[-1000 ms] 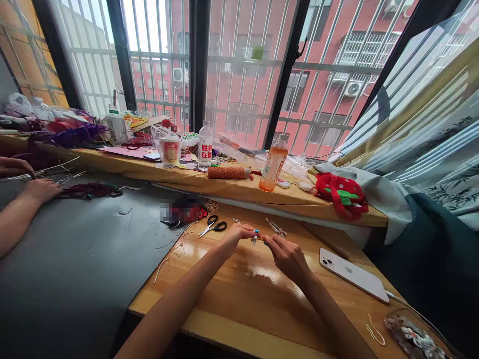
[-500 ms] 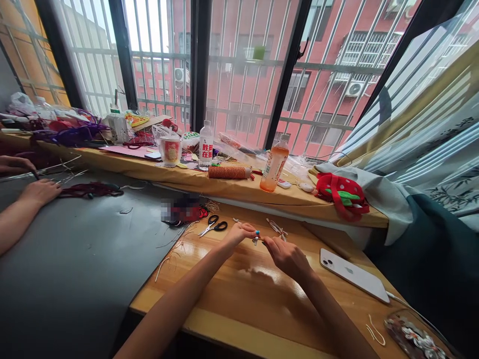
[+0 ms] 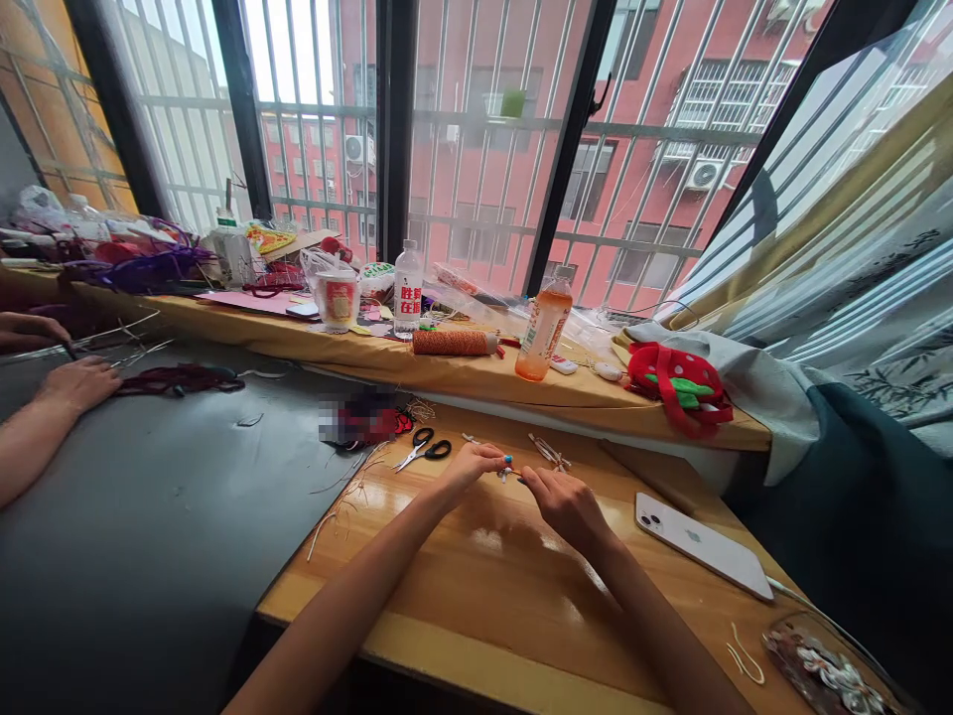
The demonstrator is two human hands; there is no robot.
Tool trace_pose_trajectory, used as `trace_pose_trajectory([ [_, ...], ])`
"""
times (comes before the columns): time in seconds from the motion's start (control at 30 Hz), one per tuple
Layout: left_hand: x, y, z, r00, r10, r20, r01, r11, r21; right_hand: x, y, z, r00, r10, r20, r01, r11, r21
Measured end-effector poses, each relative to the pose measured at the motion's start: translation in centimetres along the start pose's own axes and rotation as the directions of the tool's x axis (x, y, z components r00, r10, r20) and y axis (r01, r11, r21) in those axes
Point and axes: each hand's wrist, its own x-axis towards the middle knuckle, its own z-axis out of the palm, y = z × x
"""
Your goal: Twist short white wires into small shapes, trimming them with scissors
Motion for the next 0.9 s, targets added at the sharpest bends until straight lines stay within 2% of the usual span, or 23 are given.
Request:
trace_pose_trajectory([
  [0.2,-0.3,0.9,-0.3,0.985,-0.028,0.170,0.043,0.996,-0.084,-0.1,0.1,0.4,0.975,0.184,-0.125,-0.173,0.980,0.095],
  [0.33,-0.6,1.4,-0.1,0.980,0.000,0.197,0.021,0.994,-0.107,0.0,0.0,0.3,0.974,0.213,-0.080,-0.188,0.952,0.243],
  [0.43,-1.0,1.9,0.0,0.971,-0.004,0.240,0.020,0.998,-0.063,0.2,-0.2,0.1,0.972,0.234,-0.026,-0.211,0.916,0.341],
  [0.67,-1.3,2.3,-0.2,0.944,-0.060,0.324,0.049,0.998,0.041,0.4,0.2,-0.5,0.981,0.176,0.082,-0.194,0.853,0.484],
  [0.9,-1.5,1.9,-0.1,0.912,-0.088,0.401,0.103,0.995,-0.016,0.1,0.2,-1.0,0.988,0.107,0.115,-0.153,0.810,0.566],
])
